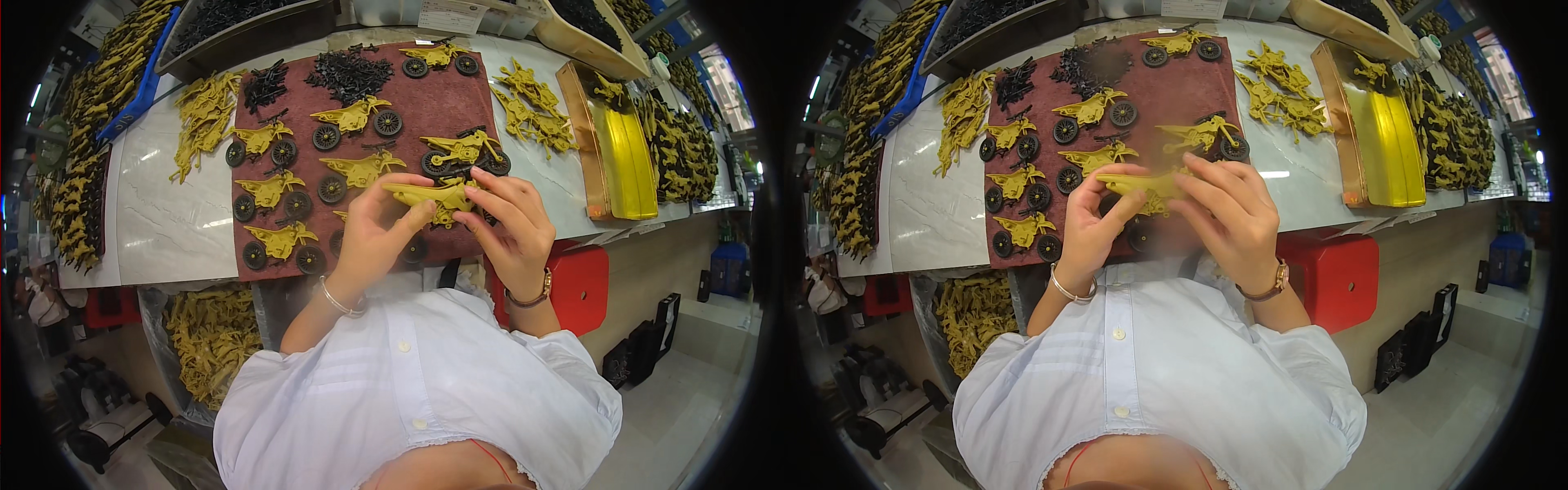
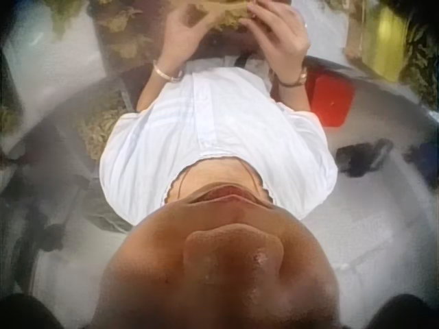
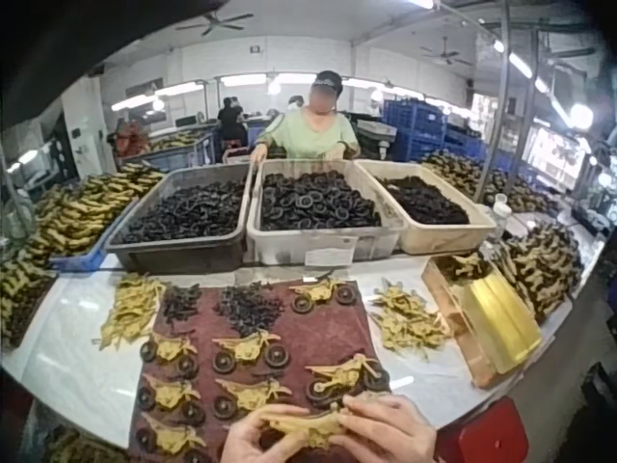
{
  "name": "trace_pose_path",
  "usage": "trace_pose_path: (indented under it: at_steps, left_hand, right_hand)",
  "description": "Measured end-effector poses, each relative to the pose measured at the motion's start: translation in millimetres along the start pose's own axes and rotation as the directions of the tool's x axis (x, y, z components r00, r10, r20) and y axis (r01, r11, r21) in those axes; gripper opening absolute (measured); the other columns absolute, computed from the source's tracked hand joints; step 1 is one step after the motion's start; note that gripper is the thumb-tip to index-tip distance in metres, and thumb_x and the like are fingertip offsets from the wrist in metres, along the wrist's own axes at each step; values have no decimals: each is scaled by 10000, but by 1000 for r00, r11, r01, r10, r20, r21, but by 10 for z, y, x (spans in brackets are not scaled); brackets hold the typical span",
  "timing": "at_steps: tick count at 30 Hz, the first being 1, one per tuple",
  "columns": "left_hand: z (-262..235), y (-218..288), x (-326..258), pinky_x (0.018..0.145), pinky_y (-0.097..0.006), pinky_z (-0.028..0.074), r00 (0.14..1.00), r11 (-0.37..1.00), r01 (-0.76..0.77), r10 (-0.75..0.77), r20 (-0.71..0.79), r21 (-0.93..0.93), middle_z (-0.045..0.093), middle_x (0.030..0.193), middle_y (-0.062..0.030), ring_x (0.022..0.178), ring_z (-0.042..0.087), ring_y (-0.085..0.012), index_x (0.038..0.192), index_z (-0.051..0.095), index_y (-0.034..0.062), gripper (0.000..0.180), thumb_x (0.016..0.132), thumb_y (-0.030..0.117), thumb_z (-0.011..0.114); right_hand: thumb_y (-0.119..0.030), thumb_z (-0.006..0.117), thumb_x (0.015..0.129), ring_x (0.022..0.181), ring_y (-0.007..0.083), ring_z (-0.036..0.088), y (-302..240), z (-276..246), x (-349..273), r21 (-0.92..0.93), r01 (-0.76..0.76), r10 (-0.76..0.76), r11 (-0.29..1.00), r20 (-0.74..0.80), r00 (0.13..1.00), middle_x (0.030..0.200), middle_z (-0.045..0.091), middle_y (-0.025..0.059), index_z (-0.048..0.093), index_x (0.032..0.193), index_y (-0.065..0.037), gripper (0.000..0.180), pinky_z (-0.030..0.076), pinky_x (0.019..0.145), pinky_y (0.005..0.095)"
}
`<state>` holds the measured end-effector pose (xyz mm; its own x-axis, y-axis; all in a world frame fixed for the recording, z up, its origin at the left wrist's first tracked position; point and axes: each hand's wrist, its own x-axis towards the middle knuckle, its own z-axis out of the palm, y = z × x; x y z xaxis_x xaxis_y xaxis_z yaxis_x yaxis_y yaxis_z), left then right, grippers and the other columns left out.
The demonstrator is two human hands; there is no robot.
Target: The person assembles small plastic toy motorcycle models by hand, attaching toy wheels to toy motorcycle frames.
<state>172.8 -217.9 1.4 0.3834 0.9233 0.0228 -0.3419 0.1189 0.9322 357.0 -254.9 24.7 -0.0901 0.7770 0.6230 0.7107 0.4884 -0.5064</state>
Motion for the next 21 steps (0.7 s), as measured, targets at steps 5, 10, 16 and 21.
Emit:
trace_pose_path:
  at_steps: [5,10,16,21]
  left_hand:
    - [-13,33,-1,762,-232,493,999,993,-30,26,32,117,636,1037,-60,902,591,-78,1125,575,-3,276,873,68,663]
    - [-19,33,-1,824,-239,471,990,962,-95,64,129,257,647,1022,-72,930,596,-100,1115,584,-26,287,847,34,666]
    - [-17,63,84,763,-232,498,995,998,62,-60,78,-13,630,1032,-63,920,604,-106,1130,582,-27,299,856,47,676]
    - [-57,-130,63,736,-242,516,992,980,98,-83,93,-171,644,1010,-114,890,627,-130,1102,582,-72,298,834,1,690]
  right_hand:
    - [-34,816,668,946,206,581,66,42,-131,307,-149,207,940,-166,964,1147,593,128,585,1157,-7,541,496,805,310]
    - [1,737,773,988,137,555,153,-13,-72,710,-489,418,506,294,859,1155,565,78,543,1189,34,460,444,898,282]
    - [29,668,838,988,121,574,277,52,-202,767,-552,429,327,400,810,1090,614,92,562,1120,39,302,468,842,266]
    - [50,654,837,992,136,584,94,202,-145,903,-422,545,78,316,776,1069,613,84,533,1142,32,329,479,857,275]
